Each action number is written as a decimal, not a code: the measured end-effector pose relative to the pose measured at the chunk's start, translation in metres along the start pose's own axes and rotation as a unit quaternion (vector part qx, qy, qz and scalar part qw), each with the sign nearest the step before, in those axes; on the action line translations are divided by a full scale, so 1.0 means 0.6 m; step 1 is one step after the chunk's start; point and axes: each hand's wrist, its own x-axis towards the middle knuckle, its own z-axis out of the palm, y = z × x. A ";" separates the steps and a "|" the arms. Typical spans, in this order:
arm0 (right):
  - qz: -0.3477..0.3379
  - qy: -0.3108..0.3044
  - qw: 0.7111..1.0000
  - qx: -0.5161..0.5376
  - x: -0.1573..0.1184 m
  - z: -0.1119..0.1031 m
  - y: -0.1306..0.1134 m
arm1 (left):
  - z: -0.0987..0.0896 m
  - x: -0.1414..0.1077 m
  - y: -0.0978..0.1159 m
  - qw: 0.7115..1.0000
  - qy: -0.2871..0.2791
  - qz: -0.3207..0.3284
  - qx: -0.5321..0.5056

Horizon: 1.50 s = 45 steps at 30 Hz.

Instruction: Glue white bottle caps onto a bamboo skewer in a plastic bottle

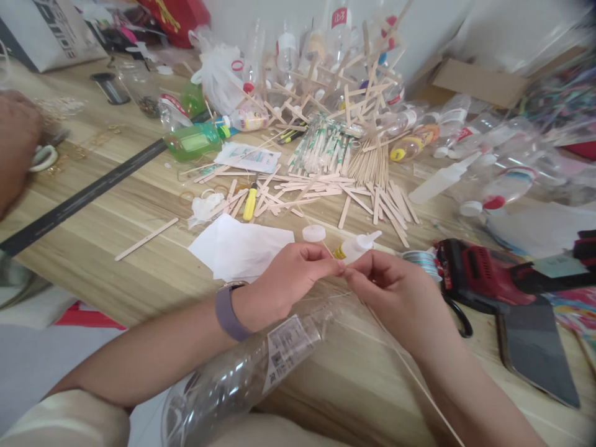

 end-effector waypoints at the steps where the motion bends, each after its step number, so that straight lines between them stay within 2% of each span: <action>1: 0.027 -0.020 0.999 0.033 0.003 -0.001 0.002 | 0.000 0.000 0.000 1.000 0.003 0.002 0.008; 5: 0.120 -0.069 0.977 0.165 0.014 0.001 0.007 | 0.000 -0.001 0.002 0.999 0.012 0.009 0.028; 9: 0.197 -0.111 0.931 0.285 0.016 0.001 0.003 | 0.000 -0.003 0.005 0.999 0.008 0.016 0.040; 12: 0.235 -0.148 0.896 0.346 0.016 -0.002 0.004 | -0.001 -0.004 0.007 0.998 0.002 0.028 0.052; 16: 0.257 -0.168 0.874 0.378 0.018 -0.002 0.011 | -0.003 -0.004 0.007 0.998 -0.006 0.038 0.055; 26: 0.245 -0.163 0.875 0.383 0.016 0.006 0.022 | -0.007 0.000 0.000 0.996 -0.002 0.046 0.070; 40: 0.229 -0.182 0.884 0.364 0.010 0.009 0.012 | -0.006 0.004 -0.001 0.998 -0.004 0.046 0.051; 45: 0.212 -0.163 0.894 0.358 0.010 0.009 0.007 | -0.007 0.006 -0.004 0.998 -0.015 0.039 0.041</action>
